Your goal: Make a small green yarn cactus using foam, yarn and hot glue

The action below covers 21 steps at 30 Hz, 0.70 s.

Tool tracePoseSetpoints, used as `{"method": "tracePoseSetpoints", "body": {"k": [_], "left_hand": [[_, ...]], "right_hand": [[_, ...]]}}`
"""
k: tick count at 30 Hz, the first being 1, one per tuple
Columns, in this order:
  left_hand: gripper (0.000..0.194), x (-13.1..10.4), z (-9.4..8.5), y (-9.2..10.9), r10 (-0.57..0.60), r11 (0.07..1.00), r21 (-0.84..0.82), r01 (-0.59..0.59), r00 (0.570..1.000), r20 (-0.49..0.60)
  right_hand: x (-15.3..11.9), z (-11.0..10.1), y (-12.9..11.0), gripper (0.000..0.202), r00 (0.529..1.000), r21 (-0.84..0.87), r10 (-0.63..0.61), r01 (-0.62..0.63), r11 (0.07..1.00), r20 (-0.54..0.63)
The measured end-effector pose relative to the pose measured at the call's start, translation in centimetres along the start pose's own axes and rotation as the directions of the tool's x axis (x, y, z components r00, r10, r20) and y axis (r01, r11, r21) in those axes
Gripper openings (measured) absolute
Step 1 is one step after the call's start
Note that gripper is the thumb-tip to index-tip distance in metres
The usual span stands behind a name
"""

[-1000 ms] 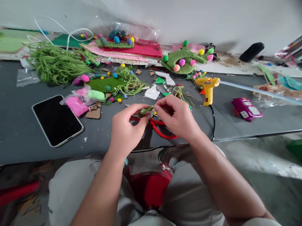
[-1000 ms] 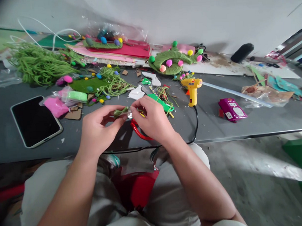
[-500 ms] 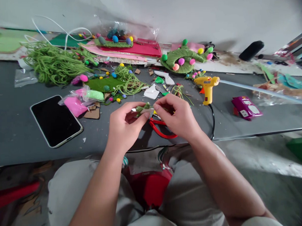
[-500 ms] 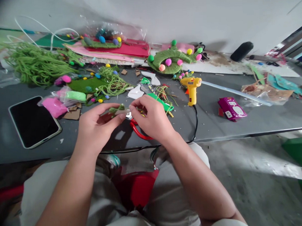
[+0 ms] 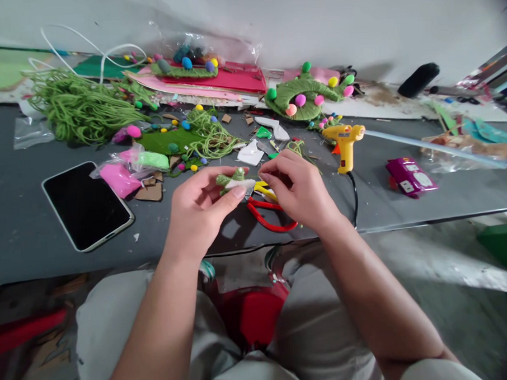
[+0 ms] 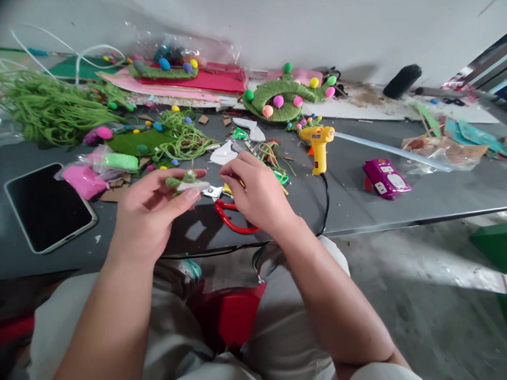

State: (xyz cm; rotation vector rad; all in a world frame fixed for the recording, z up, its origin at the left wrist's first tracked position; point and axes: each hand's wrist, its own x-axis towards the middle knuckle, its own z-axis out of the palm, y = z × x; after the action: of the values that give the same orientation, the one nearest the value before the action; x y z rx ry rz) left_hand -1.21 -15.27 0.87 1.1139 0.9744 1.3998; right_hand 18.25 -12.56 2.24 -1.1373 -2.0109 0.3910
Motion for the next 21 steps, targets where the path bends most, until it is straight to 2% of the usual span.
{"method": "tracePoseSetpoints", "body": {"k": [4, 10, 12, 14, 17, 21], "left_hand": [[0.025, -0.1, 0.1, 0.3, -0.037, 0.991, -0.130, 0.044, 0.998, 0.054], [0.015, 0.5, -0.4, 1.3, -0.206, 0.906, -0.364, 0.216, 0.976, 0.067], [0.010, 0.7, -0.7, 1.5, -0.216, 0.901, -0.383, 0.203, 0.976, 0.008], [0.010, 0.9, -0.8, 1.4, -0.174, 0.923, -0.365, 0.125, 0.979, -0.105], [0.020, 1.0, -0.7, 0.7, -0.116, 0.957, -0.288, 0.037, 0.958, -0.261], [0.030, 1.0, -0.1, -0.7, -0.041, 0.994, -0.109, 0.006, 0.945, -0.323]], "right_hand": [[-0.1, -0.2, 0.0, 0.017, 0.999, -0.033, 0.001, 0.000, 0.999, 0.033], [0.1, -0.6, 0.3, 0.020, 0.991, 0.001, -0.089, 0.089, 0.996, 0.103], [0.2, -0.7, 0.5, 0.018, 0.991, 0.010, -0.083, 0.083, 0.997, 0.103], [0.2, -0.7, 0.7, 0.014, 0.994, 0.024, -0.064, 0.062, 0.998, 0.091], [0.1, -0.7, 0.6, 0.009, 0.997, 0.099, 0.010, -0.017, 0.995, 0.071], [-0.1, -0.2, -0.2, 0.016, 0.990, 0.298, 0.123, -0.139, 0.944, 0.073]]}}
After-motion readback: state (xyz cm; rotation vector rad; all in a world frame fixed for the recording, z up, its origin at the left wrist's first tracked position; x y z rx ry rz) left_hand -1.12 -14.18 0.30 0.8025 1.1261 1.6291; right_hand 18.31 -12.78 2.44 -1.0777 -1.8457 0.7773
